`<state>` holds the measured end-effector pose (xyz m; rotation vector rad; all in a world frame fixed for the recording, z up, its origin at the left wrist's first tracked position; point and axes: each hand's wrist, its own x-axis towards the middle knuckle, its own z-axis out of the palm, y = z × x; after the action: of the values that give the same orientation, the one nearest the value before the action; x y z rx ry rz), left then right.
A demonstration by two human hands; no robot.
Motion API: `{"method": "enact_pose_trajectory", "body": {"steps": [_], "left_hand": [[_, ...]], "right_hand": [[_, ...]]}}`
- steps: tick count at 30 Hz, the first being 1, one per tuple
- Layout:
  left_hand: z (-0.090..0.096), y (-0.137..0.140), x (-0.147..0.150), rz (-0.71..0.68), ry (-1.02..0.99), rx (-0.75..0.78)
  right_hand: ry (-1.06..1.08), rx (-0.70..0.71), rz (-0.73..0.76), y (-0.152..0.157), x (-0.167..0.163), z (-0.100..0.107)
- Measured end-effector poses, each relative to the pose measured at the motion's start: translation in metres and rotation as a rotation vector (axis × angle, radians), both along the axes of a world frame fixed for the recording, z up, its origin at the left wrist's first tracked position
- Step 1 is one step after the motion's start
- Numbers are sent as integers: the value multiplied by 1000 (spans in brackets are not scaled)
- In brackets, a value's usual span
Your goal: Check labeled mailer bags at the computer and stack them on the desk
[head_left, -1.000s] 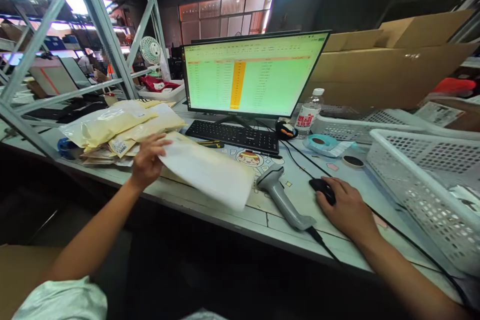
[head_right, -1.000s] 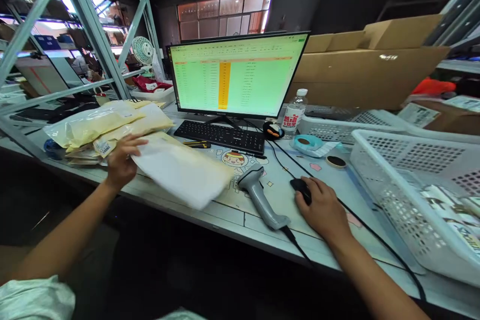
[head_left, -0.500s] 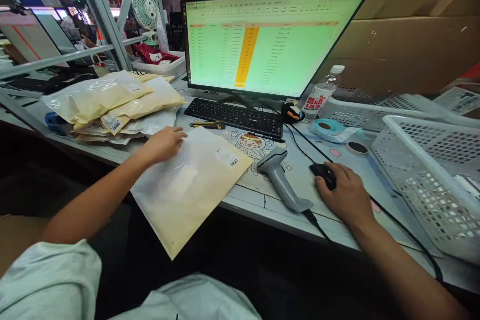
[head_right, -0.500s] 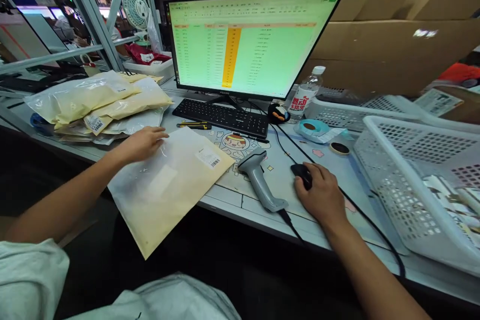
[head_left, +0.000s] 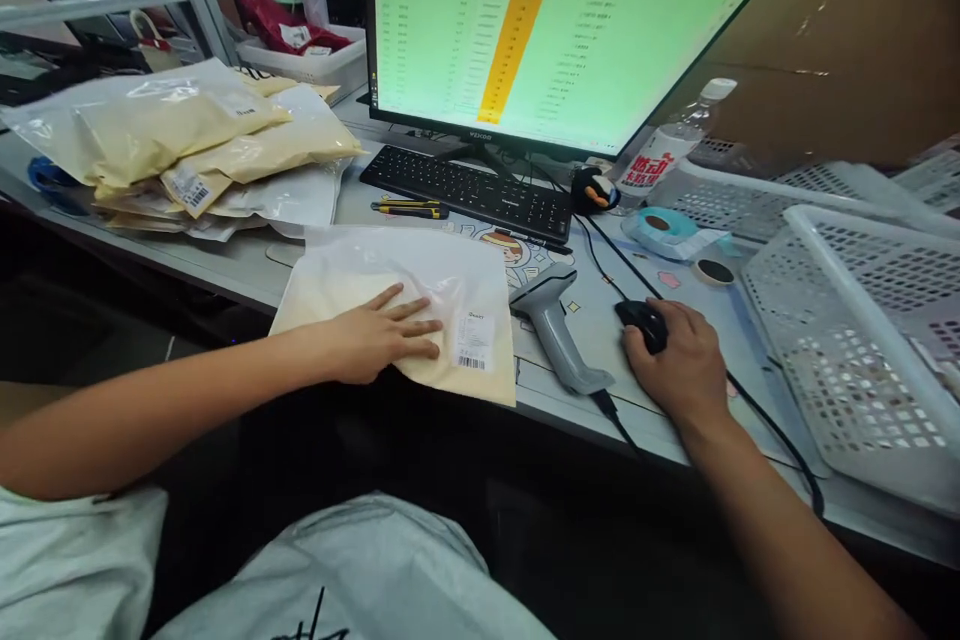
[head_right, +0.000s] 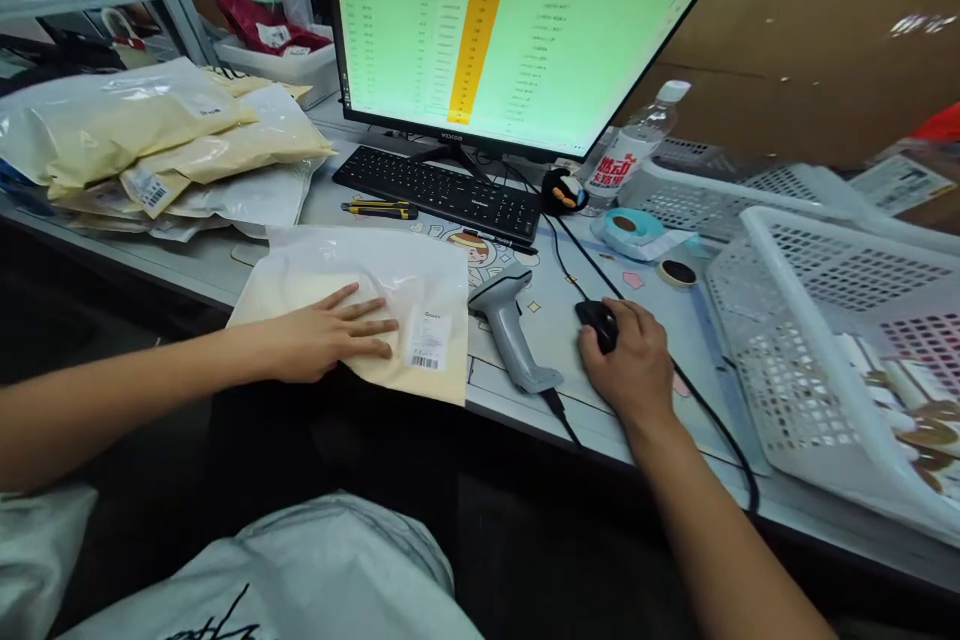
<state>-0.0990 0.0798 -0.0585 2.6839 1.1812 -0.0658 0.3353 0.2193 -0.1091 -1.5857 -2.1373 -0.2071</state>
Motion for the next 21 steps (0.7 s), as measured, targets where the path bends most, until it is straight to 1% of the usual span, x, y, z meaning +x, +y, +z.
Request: {"method": "enact_pose_trajectory", "body": {"steps": [1,3,6,8,11,13,16,18,21], "left_hand": [[3,0,-5,5,14,37],[5,-3,-10,66,63,100],[0,-18,-4,201,131,102],[-8,-30,7,242,96,99],[-27,-42,31,228,-34,161],[-43,-45,49,234,-94,217],[-65,-46,74,294,-127,287],[-74,-45,89,363,-134,321],[-75,-40,104,454,-142,347]], "right_hand": [[-2,5,1,0,0,-1],[-8,6,1,1,1,-2],[-16,-4,-3,1,1,-3],[-18,-9,-12,0,0,-2],[-13,-15,-26,-1,-2,-1],[-12,-20,-26,-3,-3,1],[-13,-16,-25,-4,-5,4],[-17,-11,-20,-4,-4,3],[-9,19,-9,1,0,-2]]}}
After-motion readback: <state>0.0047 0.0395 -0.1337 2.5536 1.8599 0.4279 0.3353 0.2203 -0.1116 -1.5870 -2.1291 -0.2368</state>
